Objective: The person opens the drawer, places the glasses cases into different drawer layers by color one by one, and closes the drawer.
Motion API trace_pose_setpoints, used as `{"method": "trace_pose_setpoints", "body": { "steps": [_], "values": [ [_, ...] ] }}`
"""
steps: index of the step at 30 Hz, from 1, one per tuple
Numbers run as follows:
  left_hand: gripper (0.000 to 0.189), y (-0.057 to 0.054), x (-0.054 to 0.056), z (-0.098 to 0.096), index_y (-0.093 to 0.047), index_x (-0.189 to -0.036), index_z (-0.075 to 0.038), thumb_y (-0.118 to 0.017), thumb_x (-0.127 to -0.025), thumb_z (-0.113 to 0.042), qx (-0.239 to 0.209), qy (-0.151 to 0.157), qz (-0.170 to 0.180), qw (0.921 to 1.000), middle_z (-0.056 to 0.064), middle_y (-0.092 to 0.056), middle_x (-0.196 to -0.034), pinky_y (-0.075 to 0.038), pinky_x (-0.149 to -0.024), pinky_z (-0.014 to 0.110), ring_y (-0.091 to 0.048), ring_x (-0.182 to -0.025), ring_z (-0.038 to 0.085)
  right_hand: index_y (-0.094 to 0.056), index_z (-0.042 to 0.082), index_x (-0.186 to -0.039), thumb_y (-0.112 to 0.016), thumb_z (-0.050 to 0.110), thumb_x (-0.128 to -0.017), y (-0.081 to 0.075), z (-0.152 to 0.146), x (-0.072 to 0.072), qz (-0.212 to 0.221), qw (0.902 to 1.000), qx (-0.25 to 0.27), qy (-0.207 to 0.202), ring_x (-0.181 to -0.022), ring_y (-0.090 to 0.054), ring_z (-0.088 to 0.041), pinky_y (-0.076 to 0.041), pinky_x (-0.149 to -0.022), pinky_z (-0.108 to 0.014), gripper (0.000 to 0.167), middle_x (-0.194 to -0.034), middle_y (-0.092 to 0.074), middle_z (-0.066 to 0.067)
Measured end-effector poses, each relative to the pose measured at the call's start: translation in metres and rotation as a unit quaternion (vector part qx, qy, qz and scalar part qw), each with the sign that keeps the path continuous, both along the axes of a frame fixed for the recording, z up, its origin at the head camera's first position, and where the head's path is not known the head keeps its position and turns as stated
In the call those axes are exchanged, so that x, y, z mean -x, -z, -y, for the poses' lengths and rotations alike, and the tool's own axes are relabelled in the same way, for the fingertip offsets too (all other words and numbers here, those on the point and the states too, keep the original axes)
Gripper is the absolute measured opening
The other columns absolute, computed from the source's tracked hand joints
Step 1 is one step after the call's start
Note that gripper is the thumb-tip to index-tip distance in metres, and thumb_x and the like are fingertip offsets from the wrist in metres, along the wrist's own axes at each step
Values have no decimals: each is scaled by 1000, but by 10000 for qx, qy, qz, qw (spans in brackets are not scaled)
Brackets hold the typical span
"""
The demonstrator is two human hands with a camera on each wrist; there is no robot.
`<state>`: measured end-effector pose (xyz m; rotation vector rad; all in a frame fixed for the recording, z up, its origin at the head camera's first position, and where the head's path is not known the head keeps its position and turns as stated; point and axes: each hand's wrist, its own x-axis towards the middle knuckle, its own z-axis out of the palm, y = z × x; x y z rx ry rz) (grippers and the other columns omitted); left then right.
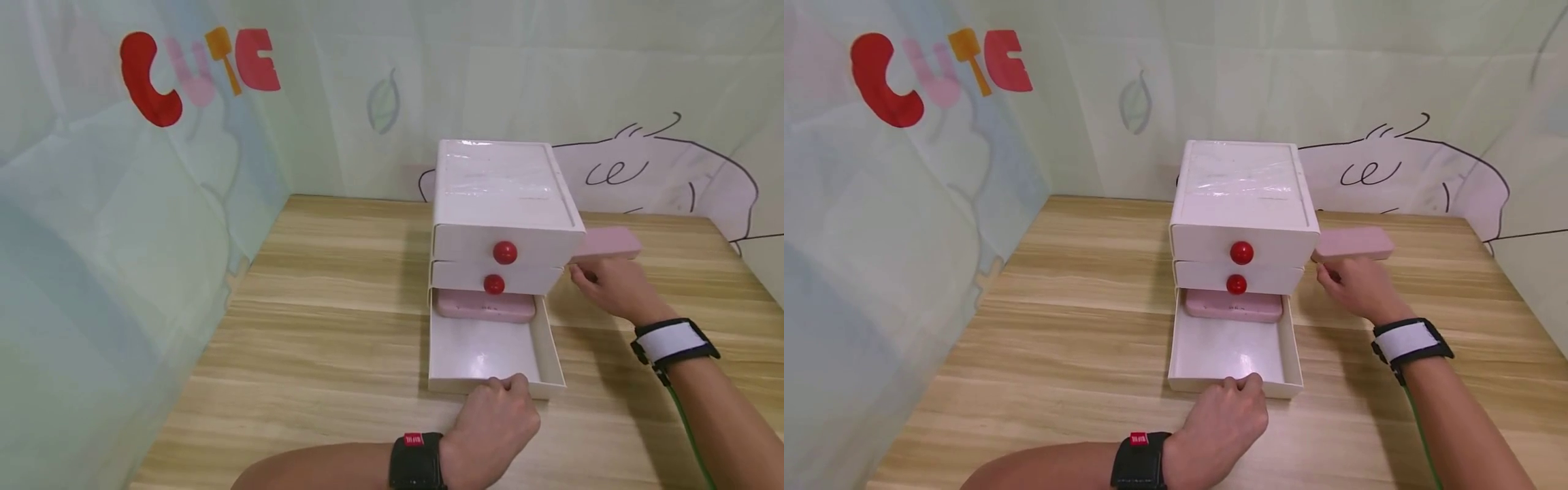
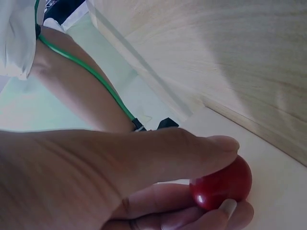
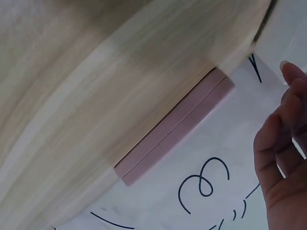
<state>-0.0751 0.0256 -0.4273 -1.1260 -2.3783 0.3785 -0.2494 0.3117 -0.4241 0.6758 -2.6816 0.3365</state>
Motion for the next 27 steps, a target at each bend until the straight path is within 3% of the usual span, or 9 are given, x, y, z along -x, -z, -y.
{"method": "trace_pose_setpoints", "body": {
  "steps": [5, 7, 10, 15, 20, 27],
  "values": [
    [11, -1, 1, 2, -78, -87, -25, -69, -83, -19, 7, -72, -59, 10000, -7, -55, -73, -38, -41, 19, -54, -58, 6, -69, 8, -77, -64, 12, -93, -1, -4, 17, 144, 9996, -125, 194, -68, -53, -21, -40, -60, -36, 17, -69, -59, -3],
    [11, -2, 0, 2, -78, -87, -25, -70, -82, -20, 4, -64, -37, 10000, -7, -55, -73, -38, -42, 19, -55, -58, 6, -73, 5, -85, -65, 12, -93, -2, -8, 22, 360, 9988, -101, 325, -83, -60, -31, -47, -73, -46, 13, -79, -68, -10],
    [11, -3, -1, 1, -78, -87, -25, -70, -82, -20, 2, -12, -38, 10000, -7, -57, -74, -39, -42, 20, -55, -59, 7, -73, 0, -96, -66, 13, -93, -4, -15, 26, 686, 9959, -22, 584, -104, -58, -43, -43, -94, -58, 15, -98, -71, -21],
    [10, -4, -2, -1, -78, -89, -25, -71, -82, -23, 130, 65, 110, 9998, -7, -58, -76, -42, -43, 19, -57, -60, 6, -61, -8, -121, -65, 18, -95, -7, -30, 35, 1325, 9876, -56, 846, -124, -40, -54, -36, -101, -68, 37, -125, -55, -36],
    [12, -5, -2, -1, -79, -91, -24, -71, -82, -24, 216, 45, 145, 9996, -6, -59, -78, -44, -43, 19, -59, -62, 6, -35, -4, -150, -68, 22, -93, -7, -41, 45, 2260, 9679, -274, 1068, -139, -17, -60, -25, -108, -78, 72, -149, -28, -41],
    [12, -6, -2, 0, -78, -89, -24, -68, -82, -22, 201, 69, 140, 9997, -7, -57, -76, -45, -44, 18, -58, -61, 6, -18, 2, -158, -68, 21, -93, -1, -47, 54, 2678, 9563, -468, 1074, -143, -9, -65, -13, -111, -81, 84, -157, -10, -43]
  ]
}}
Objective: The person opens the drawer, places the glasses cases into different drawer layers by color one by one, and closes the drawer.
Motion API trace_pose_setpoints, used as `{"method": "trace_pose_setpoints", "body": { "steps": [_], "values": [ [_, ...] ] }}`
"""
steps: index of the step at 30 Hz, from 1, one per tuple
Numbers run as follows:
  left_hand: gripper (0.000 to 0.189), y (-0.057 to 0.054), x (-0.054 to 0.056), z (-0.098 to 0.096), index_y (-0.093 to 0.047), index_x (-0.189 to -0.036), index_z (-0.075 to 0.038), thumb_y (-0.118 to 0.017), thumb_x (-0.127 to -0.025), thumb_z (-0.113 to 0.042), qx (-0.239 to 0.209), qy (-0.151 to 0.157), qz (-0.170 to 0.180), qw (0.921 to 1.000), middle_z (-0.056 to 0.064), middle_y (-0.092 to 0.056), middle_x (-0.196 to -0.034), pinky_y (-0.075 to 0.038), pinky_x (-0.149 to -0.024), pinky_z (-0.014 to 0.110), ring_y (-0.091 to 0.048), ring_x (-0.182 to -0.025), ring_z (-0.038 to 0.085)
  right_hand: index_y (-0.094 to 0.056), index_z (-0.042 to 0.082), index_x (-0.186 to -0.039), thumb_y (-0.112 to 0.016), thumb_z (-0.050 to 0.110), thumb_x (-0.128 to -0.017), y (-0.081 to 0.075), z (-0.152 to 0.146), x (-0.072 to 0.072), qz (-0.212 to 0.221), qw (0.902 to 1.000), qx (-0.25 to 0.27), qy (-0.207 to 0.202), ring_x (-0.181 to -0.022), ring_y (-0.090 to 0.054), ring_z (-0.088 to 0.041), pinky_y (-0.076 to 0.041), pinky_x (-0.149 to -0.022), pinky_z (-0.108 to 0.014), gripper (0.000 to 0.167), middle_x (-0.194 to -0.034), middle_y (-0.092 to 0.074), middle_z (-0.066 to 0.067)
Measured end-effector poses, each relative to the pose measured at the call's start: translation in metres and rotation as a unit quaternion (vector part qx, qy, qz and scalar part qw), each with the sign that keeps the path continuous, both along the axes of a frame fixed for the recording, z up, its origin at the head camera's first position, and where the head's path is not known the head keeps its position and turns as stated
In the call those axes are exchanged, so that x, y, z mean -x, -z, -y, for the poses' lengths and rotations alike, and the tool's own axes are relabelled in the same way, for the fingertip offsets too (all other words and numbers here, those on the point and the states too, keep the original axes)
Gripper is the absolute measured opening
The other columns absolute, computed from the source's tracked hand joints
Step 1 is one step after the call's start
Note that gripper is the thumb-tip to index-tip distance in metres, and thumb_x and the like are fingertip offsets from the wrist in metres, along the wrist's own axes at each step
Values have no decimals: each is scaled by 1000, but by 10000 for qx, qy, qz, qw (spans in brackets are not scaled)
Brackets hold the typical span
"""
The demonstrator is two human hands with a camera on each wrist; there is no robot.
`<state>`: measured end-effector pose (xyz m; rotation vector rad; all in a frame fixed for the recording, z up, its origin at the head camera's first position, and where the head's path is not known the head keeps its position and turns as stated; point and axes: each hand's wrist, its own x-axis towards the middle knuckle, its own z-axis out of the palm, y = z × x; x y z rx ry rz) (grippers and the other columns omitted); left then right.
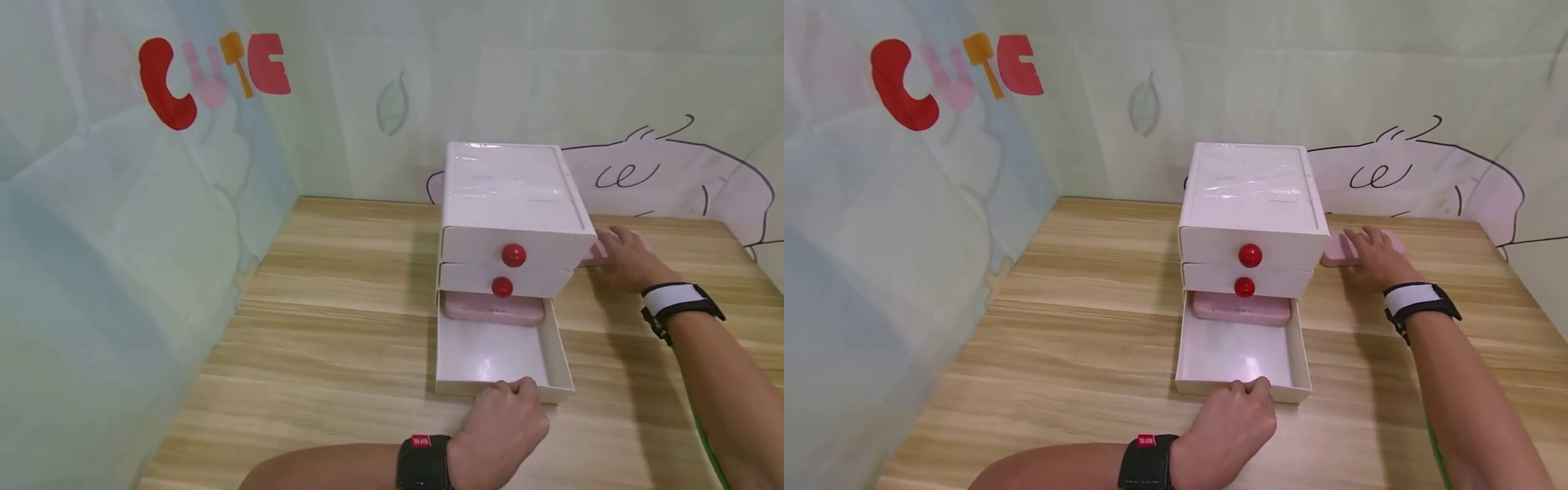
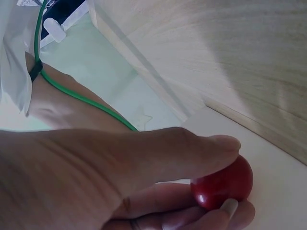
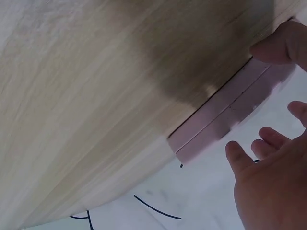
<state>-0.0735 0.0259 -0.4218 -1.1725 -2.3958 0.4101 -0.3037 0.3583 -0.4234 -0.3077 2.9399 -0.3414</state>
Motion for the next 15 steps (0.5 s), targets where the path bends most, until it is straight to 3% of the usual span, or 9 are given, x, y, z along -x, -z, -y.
{"method": "trace_pose_setpoints", "body": {
  "steps": [4, 10, 15],
  "values": [
    [10, 0, 1, 0, -78, -87, -24, -69, -83, -22, 22, 42, 99, 9999, -7, -57, -76, -45, -45, 17, -57, -61, 4, -13, 7, -159, -65, 8, -92, 4, -2, 5, -50, 9998, -138, -100, -142, -10, -65, -14, -110, -81, 85, -156, -10, -43],
    [9, 0, 1, 0, -77, -84, -25, -69, -85, -21, 14, 137, 141, 9998, -8, -56, -75, -41, -42, 16, -53, -57, 1, -17, 3, -157, -58, 18, -102, 8, -3, 11, -334, 9977, -416, -421, -140, -20, -64, -17, -113, -77, 70, -150, -22, -44],
    [12, -1, 0, 0, -77, -83, -30, -68, -84, -21, 24, 124, 0, 9999, -9, -57, -74, -40, -41, 16, -53, -57, 1, -27, -3, -153, -62, 16, -99, 12, -3, 13, -462, 9962, -490, -552, -137, -28, -62, -22, -113, -75, 67, -147, -32, -41]
  ]
}}
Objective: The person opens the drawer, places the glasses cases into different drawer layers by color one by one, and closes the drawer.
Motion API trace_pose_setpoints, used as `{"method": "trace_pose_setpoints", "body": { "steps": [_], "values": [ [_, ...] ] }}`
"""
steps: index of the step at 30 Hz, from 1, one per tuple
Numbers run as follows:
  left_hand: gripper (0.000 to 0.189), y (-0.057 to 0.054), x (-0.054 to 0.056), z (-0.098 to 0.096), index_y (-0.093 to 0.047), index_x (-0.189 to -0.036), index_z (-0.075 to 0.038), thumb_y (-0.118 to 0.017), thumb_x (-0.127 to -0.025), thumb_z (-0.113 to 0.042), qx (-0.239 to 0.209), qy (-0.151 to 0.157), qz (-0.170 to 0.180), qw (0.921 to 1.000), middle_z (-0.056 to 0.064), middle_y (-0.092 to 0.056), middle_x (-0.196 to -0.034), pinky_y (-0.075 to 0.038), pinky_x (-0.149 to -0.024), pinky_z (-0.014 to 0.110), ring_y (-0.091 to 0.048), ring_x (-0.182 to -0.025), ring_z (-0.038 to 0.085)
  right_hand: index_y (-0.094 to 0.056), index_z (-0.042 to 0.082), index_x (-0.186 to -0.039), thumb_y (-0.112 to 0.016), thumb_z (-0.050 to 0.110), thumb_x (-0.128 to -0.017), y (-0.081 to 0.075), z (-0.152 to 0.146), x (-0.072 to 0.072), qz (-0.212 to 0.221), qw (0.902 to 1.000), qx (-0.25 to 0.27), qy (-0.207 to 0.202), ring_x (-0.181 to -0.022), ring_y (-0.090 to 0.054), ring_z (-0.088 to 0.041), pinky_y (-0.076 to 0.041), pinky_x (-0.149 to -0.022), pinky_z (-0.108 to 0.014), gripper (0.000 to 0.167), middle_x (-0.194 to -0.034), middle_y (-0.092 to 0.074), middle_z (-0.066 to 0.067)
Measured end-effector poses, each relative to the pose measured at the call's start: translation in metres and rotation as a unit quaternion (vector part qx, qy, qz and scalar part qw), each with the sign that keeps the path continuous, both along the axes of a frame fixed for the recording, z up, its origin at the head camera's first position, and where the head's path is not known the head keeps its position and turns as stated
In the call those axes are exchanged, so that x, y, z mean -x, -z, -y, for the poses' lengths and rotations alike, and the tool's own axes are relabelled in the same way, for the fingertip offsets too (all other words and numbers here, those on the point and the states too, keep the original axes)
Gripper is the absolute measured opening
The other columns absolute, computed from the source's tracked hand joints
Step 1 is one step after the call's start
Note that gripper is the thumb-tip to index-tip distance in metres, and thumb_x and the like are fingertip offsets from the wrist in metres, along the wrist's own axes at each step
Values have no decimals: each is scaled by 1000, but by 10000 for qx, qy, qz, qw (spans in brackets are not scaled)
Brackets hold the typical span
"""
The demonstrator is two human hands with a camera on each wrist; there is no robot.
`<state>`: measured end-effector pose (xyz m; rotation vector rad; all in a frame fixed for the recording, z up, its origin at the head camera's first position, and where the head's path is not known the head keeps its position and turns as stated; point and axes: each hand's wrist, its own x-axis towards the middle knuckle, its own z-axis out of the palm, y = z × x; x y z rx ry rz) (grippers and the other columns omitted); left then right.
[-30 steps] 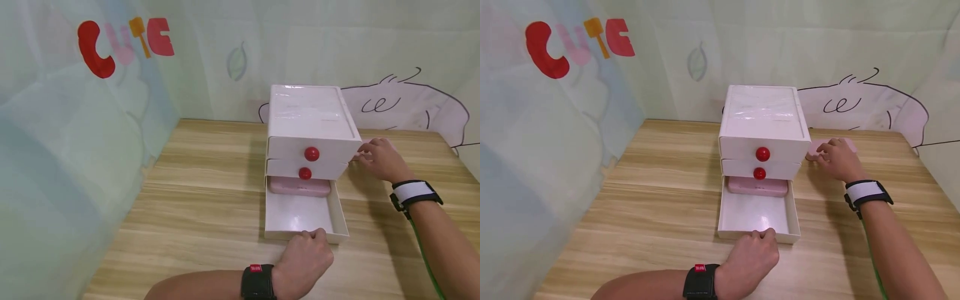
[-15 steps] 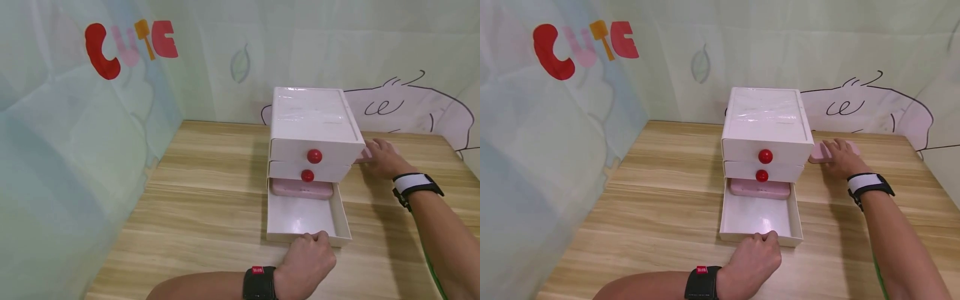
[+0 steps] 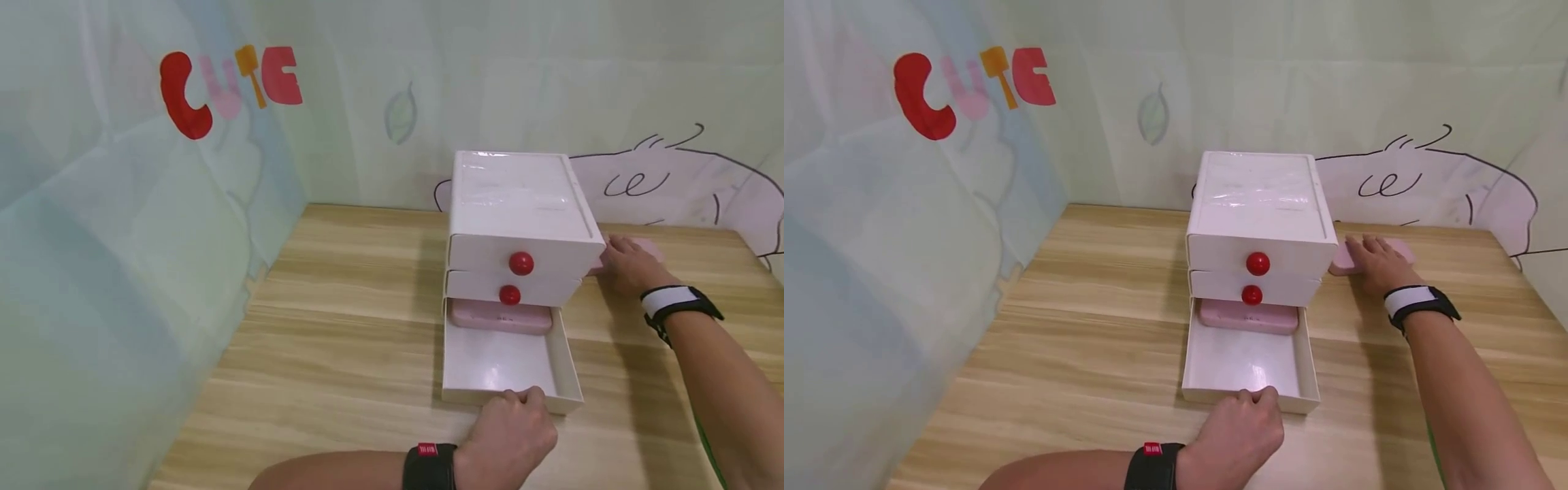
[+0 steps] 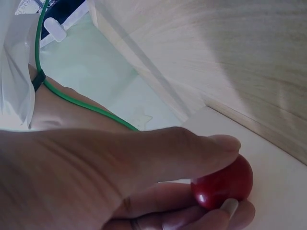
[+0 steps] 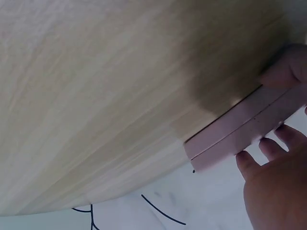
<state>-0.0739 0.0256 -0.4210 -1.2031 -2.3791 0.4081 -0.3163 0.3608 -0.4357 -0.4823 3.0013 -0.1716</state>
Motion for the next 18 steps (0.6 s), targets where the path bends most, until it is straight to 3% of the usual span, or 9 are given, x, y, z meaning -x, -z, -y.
{"method": "trace_pose_setpoints", "body": {
  "steps": [5, 11, 18],
  "values": [
    [10, 0, 0, 0, -77, -84, -30, -70, -85, -24, -22, 6, 49, 10000, -9, -58, -76, -41, -41, 17, -55, -59, 2, -30, 0, -153, -63, 22, -99, 0, -1, -1, 123, 9996, 49, 247, -137, -26, -61, -21, -109, -79, 66, -148, -31, -40],
    [11, 1, -1, 0, -77, -83, -31, -68, -84, -24, -8, 58, 62, 10000, -9, -58, -75, -41, -41, 17, -53, -58, 1, -35, 4, -153, -59, 56, -97, 0, -2, -4, 124, 9991, 87, 398, -134, -32, -57, -24, -107, -78, 80, -143, -37, -38],
    [13, 1, 0, 1, -77, -84, -30, -67, -83, -22, -11, 15, -88, 10000, -9, -58, -75, -41, -42, 17, -53, -58, 2, -25, 12, -159, -72, 52, -89, -9, -4, -2, 553, 9941, 312, 875, -123, -36, -64, -30, -101, -80, 94, -144, -28, -38]
  ]
}}
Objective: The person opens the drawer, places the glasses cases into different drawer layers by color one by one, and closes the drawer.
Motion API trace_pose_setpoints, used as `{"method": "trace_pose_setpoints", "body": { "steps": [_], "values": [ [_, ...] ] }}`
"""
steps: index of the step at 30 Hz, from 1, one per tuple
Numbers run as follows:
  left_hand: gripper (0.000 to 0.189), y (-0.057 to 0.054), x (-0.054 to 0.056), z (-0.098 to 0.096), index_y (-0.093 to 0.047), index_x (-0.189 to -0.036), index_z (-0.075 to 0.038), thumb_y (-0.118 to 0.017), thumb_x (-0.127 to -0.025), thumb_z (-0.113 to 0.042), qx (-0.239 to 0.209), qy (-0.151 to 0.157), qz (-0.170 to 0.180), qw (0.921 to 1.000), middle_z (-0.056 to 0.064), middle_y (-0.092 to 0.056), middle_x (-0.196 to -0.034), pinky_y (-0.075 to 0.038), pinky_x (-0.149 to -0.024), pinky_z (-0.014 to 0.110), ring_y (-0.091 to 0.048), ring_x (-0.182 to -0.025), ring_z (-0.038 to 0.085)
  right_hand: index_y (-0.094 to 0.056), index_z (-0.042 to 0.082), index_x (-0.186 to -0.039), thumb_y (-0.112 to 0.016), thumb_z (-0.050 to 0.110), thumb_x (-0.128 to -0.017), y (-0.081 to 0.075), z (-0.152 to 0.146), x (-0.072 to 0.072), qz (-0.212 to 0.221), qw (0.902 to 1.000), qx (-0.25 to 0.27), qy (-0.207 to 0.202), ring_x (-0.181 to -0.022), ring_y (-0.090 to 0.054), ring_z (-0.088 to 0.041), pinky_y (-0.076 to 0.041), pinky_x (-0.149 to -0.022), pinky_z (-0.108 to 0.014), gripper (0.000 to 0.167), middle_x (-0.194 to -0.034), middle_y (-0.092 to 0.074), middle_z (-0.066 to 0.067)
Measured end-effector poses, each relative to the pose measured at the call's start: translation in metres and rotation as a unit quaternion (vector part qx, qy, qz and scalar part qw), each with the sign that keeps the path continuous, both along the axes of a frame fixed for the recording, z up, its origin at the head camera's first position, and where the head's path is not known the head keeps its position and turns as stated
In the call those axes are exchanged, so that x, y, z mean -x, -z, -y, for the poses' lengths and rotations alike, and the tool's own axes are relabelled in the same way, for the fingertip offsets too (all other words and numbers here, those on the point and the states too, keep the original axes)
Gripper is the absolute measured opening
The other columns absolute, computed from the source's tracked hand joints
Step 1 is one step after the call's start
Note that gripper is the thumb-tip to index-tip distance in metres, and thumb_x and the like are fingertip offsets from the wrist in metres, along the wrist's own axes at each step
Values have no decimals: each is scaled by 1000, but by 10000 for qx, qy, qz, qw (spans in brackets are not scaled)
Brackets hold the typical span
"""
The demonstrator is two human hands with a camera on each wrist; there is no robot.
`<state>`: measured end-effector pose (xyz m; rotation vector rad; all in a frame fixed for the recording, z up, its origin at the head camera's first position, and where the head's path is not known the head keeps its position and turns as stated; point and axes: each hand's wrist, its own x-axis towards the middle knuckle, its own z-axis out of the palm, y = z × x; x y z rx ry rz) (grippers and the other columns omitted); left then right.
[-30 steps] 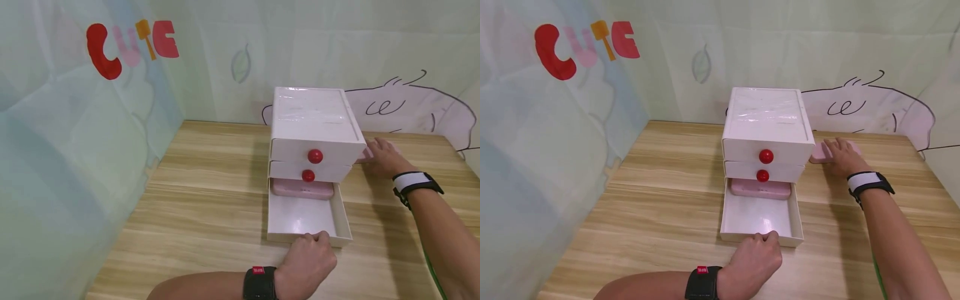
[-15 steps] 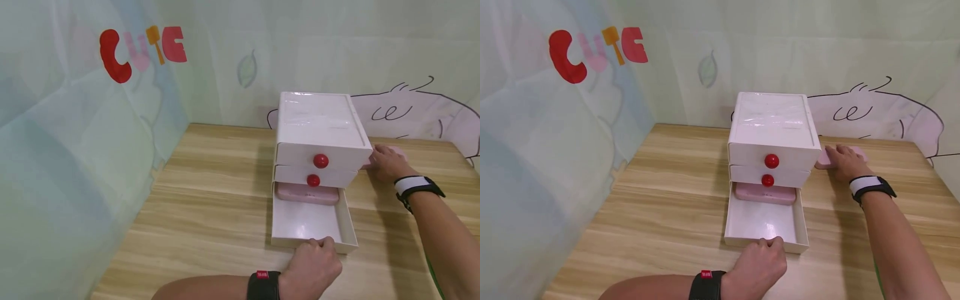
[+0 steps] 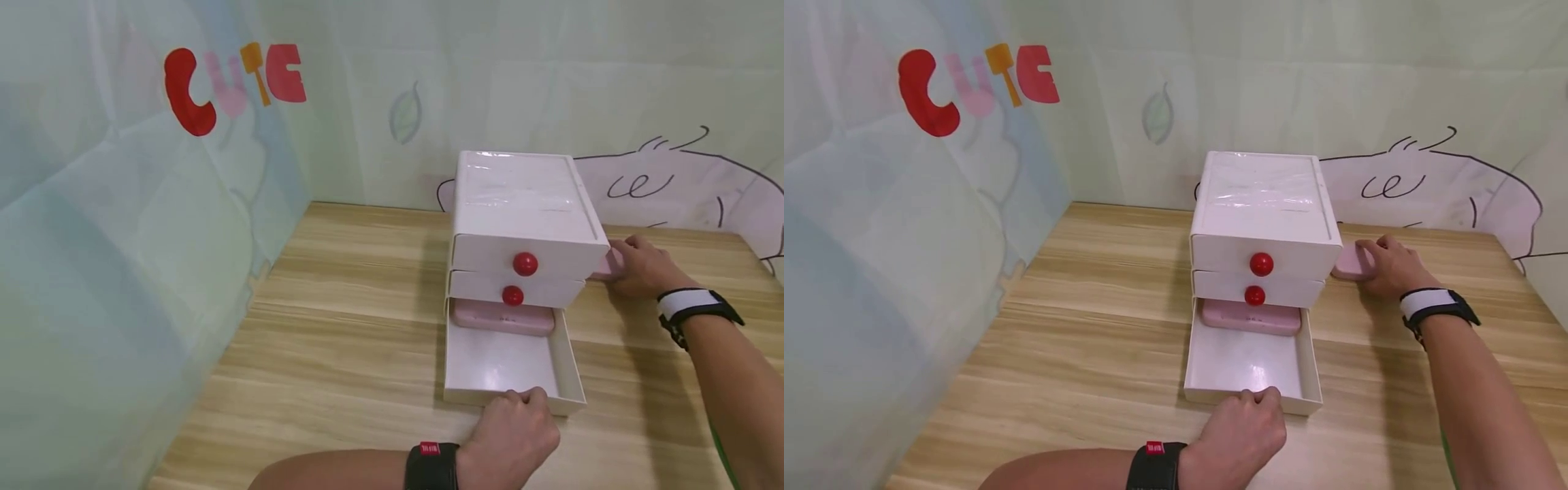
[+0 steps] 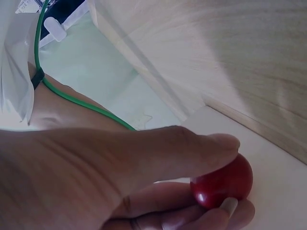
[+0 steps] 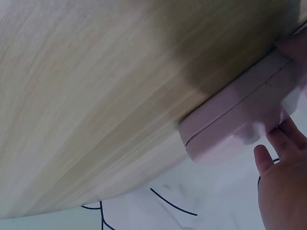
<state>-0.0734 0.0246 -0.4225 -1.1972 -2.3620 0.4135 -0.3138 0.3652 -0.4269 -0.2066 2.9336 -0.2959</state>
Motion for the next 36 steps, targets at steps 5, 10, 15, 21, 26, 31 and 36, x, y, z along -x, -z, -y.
{"method": "trace_pose_setpoints", "body": {
  "steps": [5, 10, 15, 21, 26, 31, 36],
  "values": [
    [18, 1, 1, 1, -77, -83, -29, -63, -82, -18, -49, -107, -221, 9997, -9, -55, -74, -39, -42, 17, -51, -58, 2, -29, 8, -157, -71, 33, -91, -5, -1, 1, -33, 9998, 48, -188, -123, -37, -60, -26, -103, -76, 82, -139, -31, -39],
    [16, 0, 2, 2, -77, -84, -27, -63, -82, -19, -11, -137, -170, 9998, -8, -55, -74, -39, -41, 17, -51, -57, 2, -32, 4, -154, -67, 14, -90, -7, -2, -2, -140, 9992, 23, -363, -123, -35, -56, -22, -100, -74, 73, -134, -33, -40],
    [16, -1, 1, 3, -76, -82, -29, -64, -82, -19, 53, -110, -50, 9999, -9, -54, -73, -38, -41, 17, -51, -57, 2, -32, 1, -154, -67, 11, -90, -6, -3, -10, -155, 9983, 57, -551, -122, -33, -54, -24, -96, -68, 73, -134, -34, -39],
    [16, -1, 1, 3, -76, -81, -30, -65, -82, -19, 34, -79, 9, 10000, -9, -53, -72, -38, -41, 17, -52, -56, 2, -38, -1, -151, -67, 12, -91, -5, -4, -19, -500, 9948, -14, -884, -122, -37, -53, -27, -94, -66, 68, -133, -39, -38],
    [14, -1, 1, 1, -76, -80, -31, -67, -82, -20, 45, -74, 52, 9999, -9, -53, -73, -38, -41, 17, -52, -56, 2, -45, -5, -148, -72, 8, -87, -5, -5, -32, -1169, 9854, 0, -1236, -118, -46, -52, -34, -94, -67, 68, -130, -48, -36],
    [15, -1, 1, -1, -75, -80, -31, -66, -82, -20, 43, -54, 31, 10000, -9, -53, -73, -38, -41, 17, -51, -56, 2, -51, -5, -144, -76, 3, -82, -8, -6, -52, -1677, 9762, 144, -1366, -115, -48, -48, -36, -93, -65, 68, -127, -52, -33],
    [19, 2, 0, -2, -75, -78, -31, -63, -80, -17, -22, -87, -76, 9999, -9, -52, -72, -38, -41, 17, -52, -57, 2, -53, -2, -144, -82, 6, -79, -15, -2, -73, -1766, 9748, 313, -1326, -117, -46, -46, -32, -95, -61, 72, -128, -53, -30]
  ]
}}
